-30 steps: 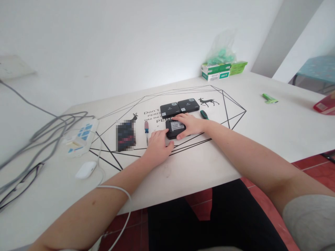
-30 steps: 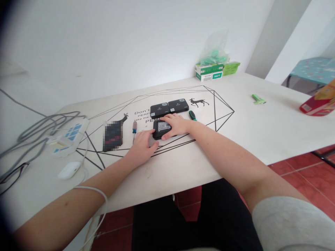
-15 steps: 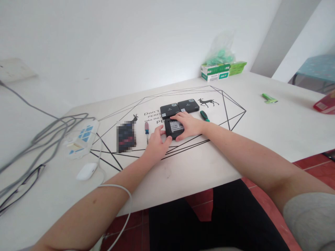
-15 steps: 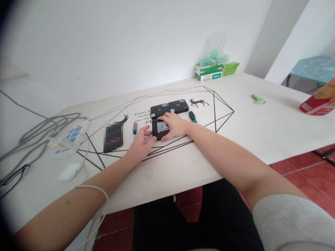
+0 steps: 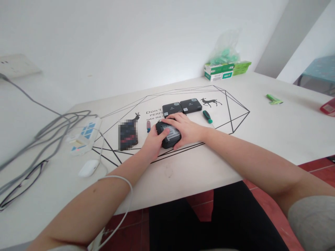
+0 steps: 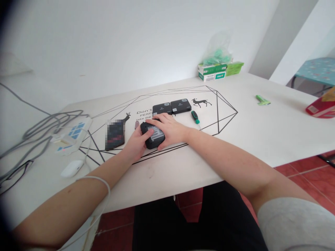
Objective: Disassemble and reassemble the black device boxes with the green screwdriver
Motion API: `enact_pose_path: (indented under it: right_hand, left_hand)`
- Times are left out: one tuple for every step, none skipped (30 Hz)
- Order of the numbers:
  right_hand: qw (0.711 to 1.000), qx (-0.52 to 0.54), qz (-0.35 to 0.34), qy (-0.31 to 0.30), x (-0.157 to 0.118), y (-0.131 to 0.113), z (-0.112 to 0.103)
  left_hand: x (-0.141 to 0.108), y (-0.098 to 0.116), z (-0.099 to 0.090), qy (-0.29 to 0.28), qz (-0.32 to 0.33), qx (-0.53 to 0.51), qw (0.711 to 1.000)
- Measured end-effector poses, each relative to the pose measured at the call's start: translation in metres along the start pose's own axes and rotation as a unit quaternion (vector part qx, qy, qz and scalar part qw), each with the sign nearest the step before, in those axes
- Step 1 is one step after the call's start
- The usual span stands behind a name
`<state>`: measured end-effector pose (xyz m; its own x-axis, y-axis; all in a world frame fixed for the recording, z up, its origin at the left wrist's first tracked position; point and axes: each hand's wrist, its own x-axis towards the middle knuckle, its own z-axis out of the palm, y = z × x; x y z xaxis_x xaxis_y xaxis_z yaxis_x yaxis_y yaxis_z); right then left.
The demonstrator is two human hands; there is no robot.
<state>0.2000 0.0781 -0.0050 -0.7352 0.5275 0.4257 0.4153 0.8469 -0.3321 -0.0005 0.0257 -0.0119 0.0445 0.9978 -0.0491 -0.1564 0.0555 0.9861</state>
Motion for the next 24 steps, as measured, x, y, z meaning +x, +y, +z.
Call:
enact_pose_path:
  right_hand:
    - [1.000,0.007,0.002,-0.001,0.000,0.001,0.000]
    - [1.000,0.015,0.003,0.001,-0.001,0.002,0.000]
    - [1.000,0.024,0.003,0.006,-0.001,0.004,0.001]
    - [0.999,0.034,0.006,0.014,-0.001,0.005,0.002]
    - [0.999,0.046,0.013,0.027,-0.001,0.007,0.003]
    - [0.997,0.060,0.026,0.044,-0.001,0.009,0.004]
    - [0.994,0.079,0.046,0.064,-0.001,0.011,0.004]
    - [0.988,0.106,0.076,0.084,-0.001,0.013,0.005]
    - [0.978,0.142,0.117,0.102,0.000,0.015,0.004]
    - [0.963,0.184,0.163,0.110,0.000,0.016,0.003]
    - [0.945,0.228,0.209,0.104,0.001,0.018,0.002]
    - [0.926,0.269,0.249,0.087,0.001,0.019,0.000]
    - [0.911,0.300,0.276,0.065,0.001,0.020,-0.002]
    - [0.900,0.322,0.291,0.042,0.002,0.020,-0.005]
    - [0.895,0.335,0.294,0.025,0.002,0.020,-0.007]
    - [0.892,0.343,0.293,0.018,0.002,0.019,-0.009]
    - [0.891,0.347,0.291,0.019,0.002,0.018,-0.010]
    - [0.890,0.350,0.292,0.024,0.002,0.016,-0.011]
    - [0.888,0.352,0.294,0.029,0.002,0.015,-0.012]
    - [0.887,0.354,0.295,0.031,0.002,0.013,-0.012]
    - [0.886,0.355,0.296,0.031,0.002,0.012,-0.012]
    - [0.886,0.356,0.296,0.031,0.002,0.011,-0.012]
    - [0.886,0.356,0.296,0.030,0.003,0.011,-0.012]
    - [0.886,0.355,0.295,0.030,0.003,0.010,-0.012]
  left_hand:
    - [0.000,0.000,0.000,-0.003,0.002,-0.002,1.000]
    - [0.001,-0.001,-0.001,-0.005,0.008,-0.003,1.000]
    - [0.001,-0.001,-0.001,-0.006,0.013,-0.002,1.000]
    - [0.001,-0.002,-0.002,-0.006,0.017,-0.001,1.000]
    - [0.001,-0.002,-0.002,-0.007,0.018,0.001,1.000]
    - [0.001,-0.003,-0.002,-0.008,0.018,0.001,1.000]
    - [0.001,-0.003,-0.001,-0.010,0.019,-0.002,1.000]
    - [0.001,-0.002,-0.001,-0.012,0.018,-0.005,1.000]
    - [0.000,-0.002,-0.001,-0.013,0.018,-0.009,1.000]
    - [0.000,-0.001,0.000,-0.014,0.017,-0.013,1.000]
    - [-0.001,-0.001,0.000,-0.014,0.014,-0.016,1.000]
    - [-0.001,0.000,0.001,-0.013,0.011,-0.018,1.000]
    - [-0.002,0.001,0.001,-0.013,0.008,-0.019,1.000]
    - [-0.002,0.001,0.002,-0.013,0.005,-0.019,1.000]
    - [-0.003,0.002,0.002,-0.013,0.003,-0.019,1.000]
    - [-0.003,0.002,0.002,-0.014,0.001,-0.019,1.000]
    - [-0.003,0.003,0.002,-0.014,-0.001,-0.020,1.000]
    - [-0.004,0.004,0.003,-0.013,-0.003,-0.020,1.000]
    - [-0.004,0.004,0.003,-0.013,-0.004,-0.022,1.000]
    - [-0.004,0.005,0.003,-0.013,-0.003,-0.023,1.000]
    - [-0.004,0.005,0.003,-0.014,-0.002,-0.024,1.000]
    - [-0.004,0.005,0.003,-0.015,-0.001,-0.025,1.000]
    - [-0.004,0.006,0.003,-0.016,0.000,-0.027,1.000]
    - [-0.004,0.006,0.004,-0.016,-0.001,-0.028,0.999]
